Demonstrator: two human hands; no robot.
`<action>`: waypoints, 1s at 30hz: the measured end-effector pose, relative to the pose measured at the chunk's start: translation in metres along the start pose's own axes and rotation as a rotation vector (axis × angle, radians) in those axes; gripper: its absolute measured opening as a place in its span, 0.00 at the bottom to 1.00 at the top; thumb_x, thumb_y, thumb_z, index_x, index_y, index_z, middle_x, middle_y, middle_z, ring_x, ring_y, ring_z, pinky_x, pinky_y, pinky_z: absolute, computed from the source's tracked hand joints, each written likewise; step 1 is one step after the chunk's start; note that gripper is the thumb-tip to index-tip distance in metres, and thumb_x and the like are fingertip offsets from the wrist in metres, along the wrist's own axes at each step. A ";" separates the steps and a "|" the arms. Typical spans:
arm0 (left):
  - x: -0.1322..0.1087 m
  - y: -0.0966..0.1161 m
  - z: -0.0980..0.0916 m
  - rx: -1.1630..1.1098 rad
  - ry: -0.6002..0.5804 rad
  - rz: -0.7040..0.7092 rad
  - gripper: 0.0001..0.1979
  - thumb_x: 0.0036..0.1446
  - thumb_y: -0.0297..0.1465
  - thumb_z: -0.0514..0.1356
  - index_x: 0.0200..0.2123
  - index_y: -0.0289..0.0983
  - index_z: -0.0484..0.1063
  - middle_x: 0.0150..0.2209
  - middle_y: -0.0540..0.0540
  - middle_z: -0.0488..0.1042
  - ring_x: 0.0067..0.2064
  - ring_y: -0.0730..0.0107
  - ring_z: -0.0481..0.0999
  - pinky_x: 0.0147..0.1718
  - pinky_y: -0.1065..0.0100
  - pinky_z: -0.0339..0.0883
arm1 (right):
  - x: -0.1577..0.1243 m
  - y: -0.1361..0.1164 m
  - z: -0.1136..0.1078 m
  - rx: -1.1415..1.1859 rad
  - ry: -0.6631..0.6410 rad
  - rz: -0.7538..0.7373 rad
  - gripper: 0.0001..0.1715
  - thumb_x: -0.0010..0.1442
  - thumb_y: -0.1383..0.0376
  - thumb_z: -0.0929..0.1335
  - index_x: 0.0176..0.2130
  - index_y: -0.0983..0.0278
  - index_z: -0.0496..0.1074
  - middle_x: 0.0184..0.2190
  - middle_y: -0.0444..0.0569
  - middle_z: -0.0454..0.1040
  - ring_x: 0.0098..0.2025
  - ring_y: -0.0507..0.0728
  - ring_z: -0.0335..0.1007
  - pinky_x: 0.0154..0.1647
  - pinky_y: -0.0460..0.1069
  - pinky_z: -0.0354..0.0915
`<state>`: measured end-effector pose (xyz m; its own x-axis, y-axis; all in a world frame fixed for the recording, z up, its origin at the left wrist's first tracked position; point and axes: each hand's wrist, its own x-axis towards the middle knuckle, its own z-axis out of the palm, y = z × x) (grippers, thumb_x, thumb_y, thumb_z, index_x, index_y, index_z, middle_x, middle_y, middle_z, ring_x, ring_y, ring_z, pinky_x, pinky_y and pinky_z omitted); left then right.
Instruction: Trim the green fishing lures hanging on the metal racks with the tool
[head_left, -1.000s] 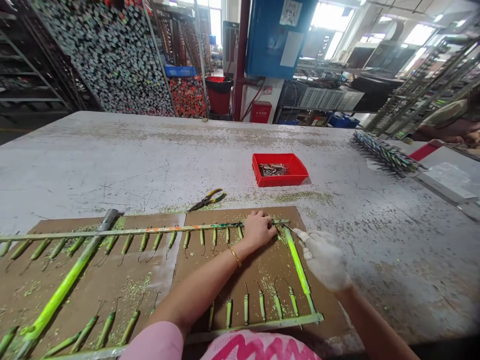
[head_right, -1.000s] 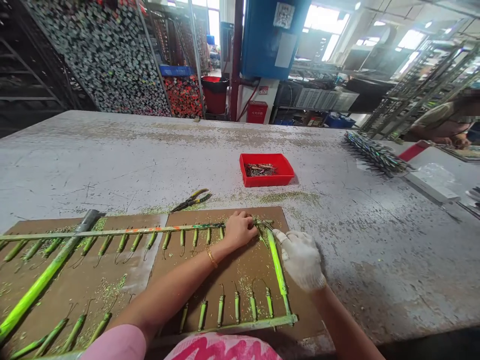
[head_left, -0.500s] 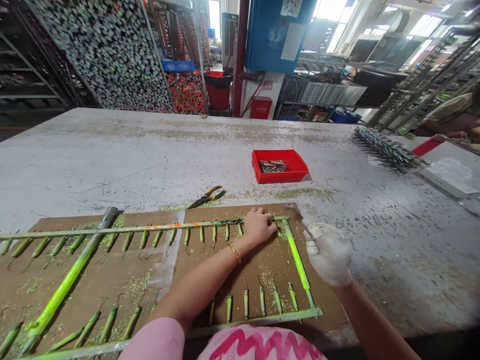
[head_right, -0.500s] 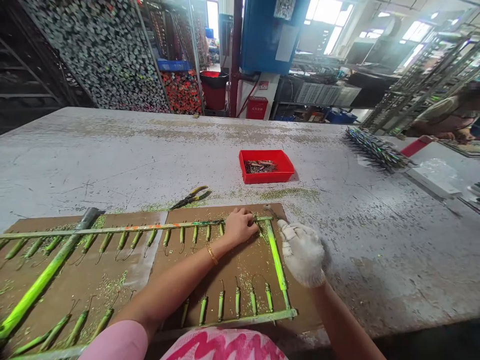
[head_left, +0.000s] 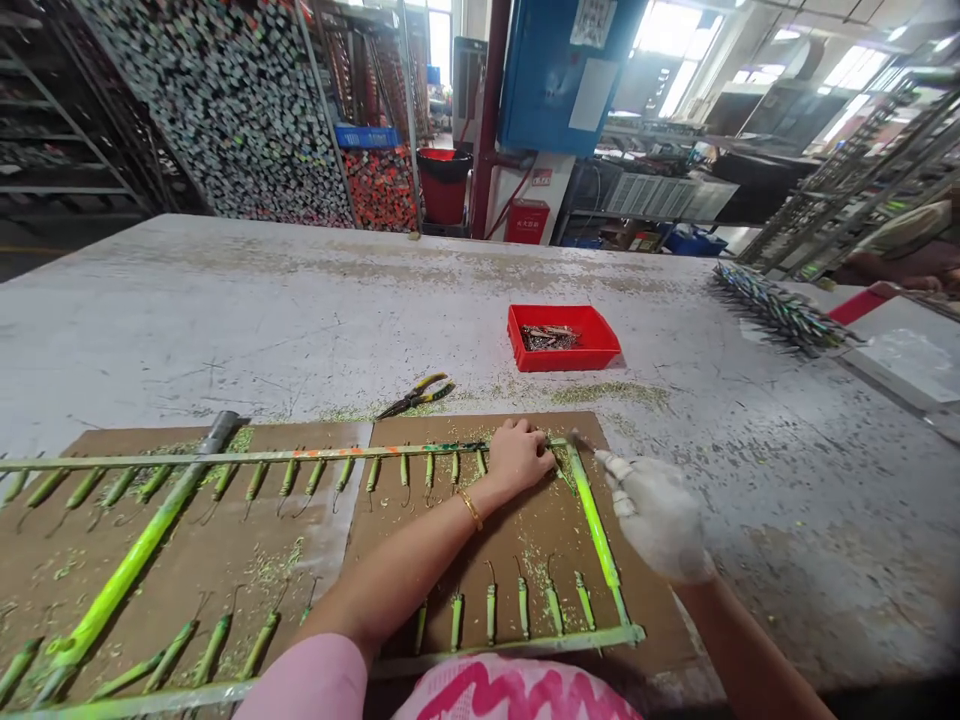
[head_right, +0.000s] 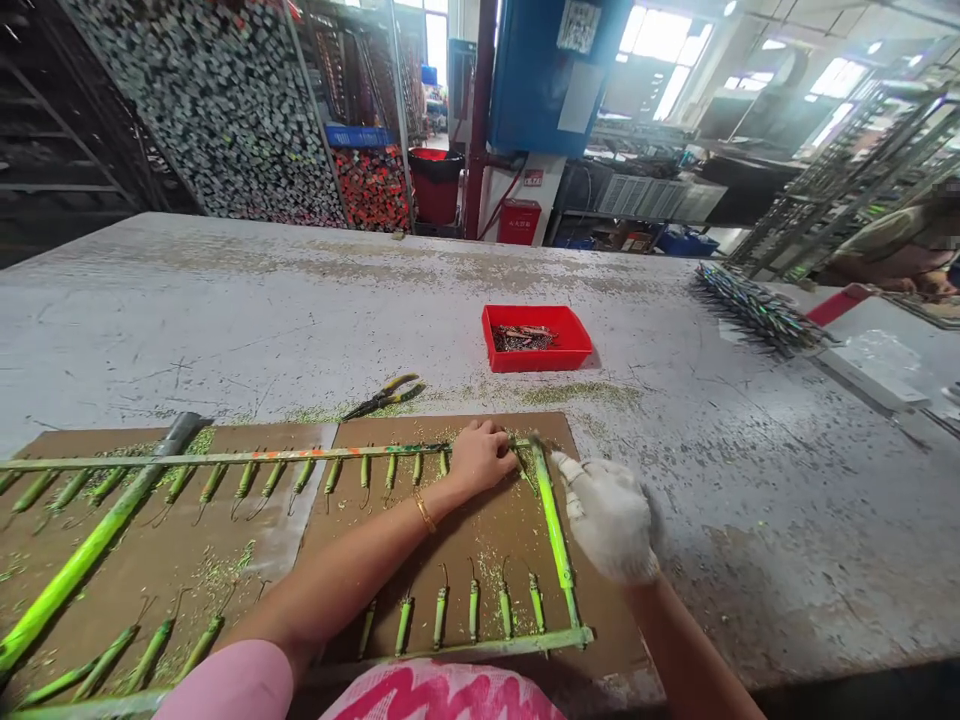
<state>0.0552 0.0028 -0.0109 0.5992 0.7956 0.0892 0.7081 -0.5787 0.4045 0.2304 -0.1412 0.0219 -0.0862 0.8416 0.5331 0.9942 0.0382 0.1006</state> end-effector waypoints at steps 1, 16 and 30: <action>0.000 0.000 0.000 0.001 0.007 0.003 0.10 0.58 0.38 0.60 0.34 0.42 0.80 0.38 0.45 0.75 0.44 0.59 0.69 0.39 0.62 0.64 | 0.000 0.000 0.000 0.011 0.039 0.039 0.24 0.62 0.71 0.65 0.56 0.61 0.75 0.38 0.50 0.79 0.45 0.60 0.72 0.50 0.53 0.62; 0.000 -0.003 0.002 0.007 0.037 0.027 0.09 0.59 0.37 0.61 0.32 0.41 0.79 0.36 0.45 0.75 0.42 0.59 0.69 0.37 0.62 0.61 | 0.004 -0.002 0.009 -0.012 -0.035 -0.063 0.26 0.57 0.75 0.66 0.54 0.63 0.76 0.30 0.48 0.77 0.39 0.59 0.72 0.44 0.53 0.63; 0.001 -0.007 -0.002 -0.003 0.044 0.037 0.10 0.61 0.36 0.61 0.29 0.40 0.78 0.35 0.45 0.76 0.41 0.60 0.69 0.37 0.63 0.61 | -0.004 0.001 0.015 0.162 0.006 0.170 0.22 0.64 0.70 0.64 0.55 0.59 0.76 0.39 0.50 0.80 0.45 0.60 0.74 0.51 0.54 0.66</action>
<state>0.0495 0.0078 -0.0116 0.6076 0.7810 0.1444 0.6849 -0.6073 0.4025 0.2329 -0.1362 0.0071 0.0834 0.8404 0.5356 0.9918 -0.0177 -0.1266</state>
